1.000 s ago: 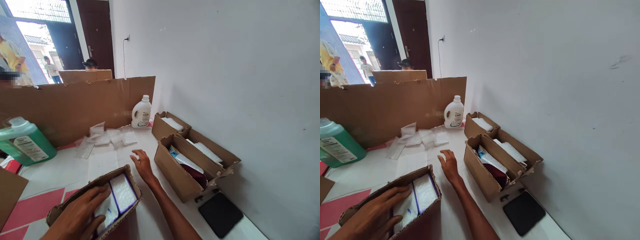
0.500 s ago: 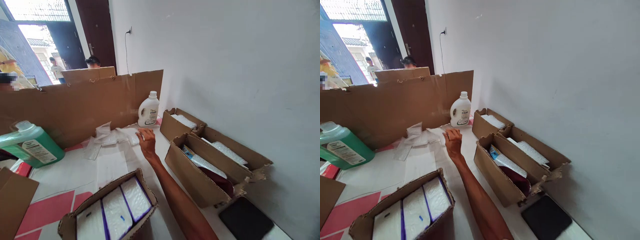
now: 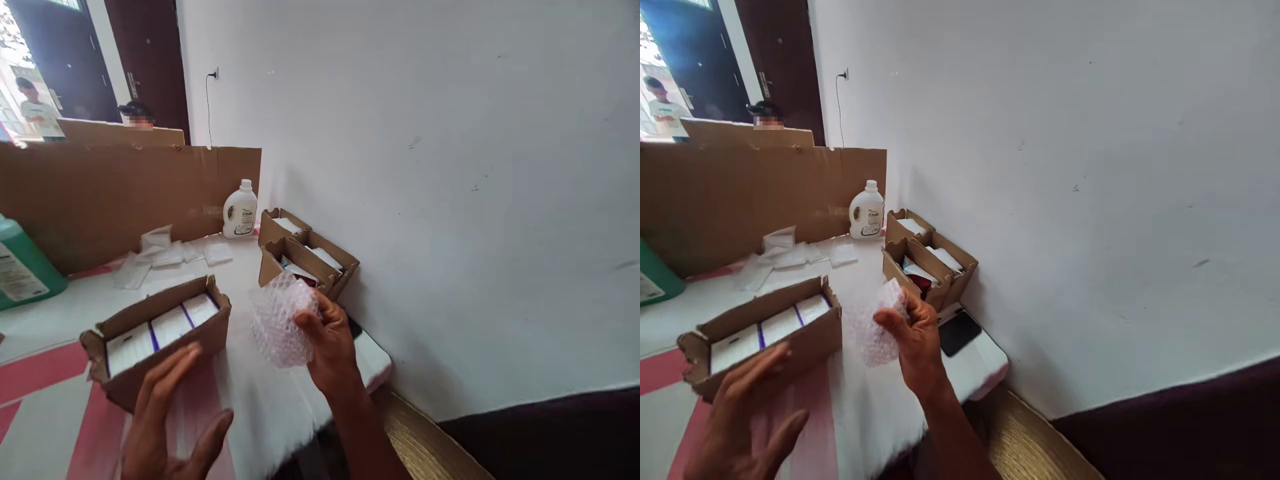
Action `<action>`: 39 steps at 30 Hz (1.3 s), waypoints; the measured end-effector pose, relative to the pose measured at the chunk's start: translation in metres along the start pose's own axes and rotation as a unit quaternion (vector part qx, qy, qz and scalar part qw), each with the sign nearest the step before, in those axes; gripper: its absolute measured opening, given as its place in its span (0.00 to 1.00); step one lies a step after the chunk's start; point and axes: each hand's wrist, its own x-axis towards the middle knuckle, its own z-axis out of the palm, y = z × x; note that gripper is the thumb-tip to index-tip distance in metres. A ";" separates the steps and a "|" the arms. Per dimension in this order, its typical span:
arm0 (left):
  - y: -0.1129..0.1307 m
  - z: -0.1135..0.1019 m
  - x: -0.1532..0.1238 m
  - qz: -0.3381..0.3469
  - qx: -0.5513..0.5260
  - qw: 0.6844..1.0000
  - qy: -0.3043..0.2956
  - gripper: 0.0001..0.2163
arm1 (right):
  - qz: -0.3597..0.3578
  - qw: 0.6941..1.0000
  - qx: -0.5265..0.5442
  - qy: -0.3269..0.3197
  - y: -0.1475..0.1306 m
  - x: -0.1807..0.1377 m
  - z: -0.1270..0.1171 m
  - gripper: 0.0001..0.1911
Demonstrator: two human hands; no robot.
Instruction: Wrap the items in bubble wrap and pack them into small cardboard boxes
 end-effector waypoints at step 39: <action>-0.087 0.013 -0.085 -0.049 0.091 0.977 -0.185 0.20 | -0.172 0.836 -0.460 -0.244 0.165 -0.086 0.029 0.23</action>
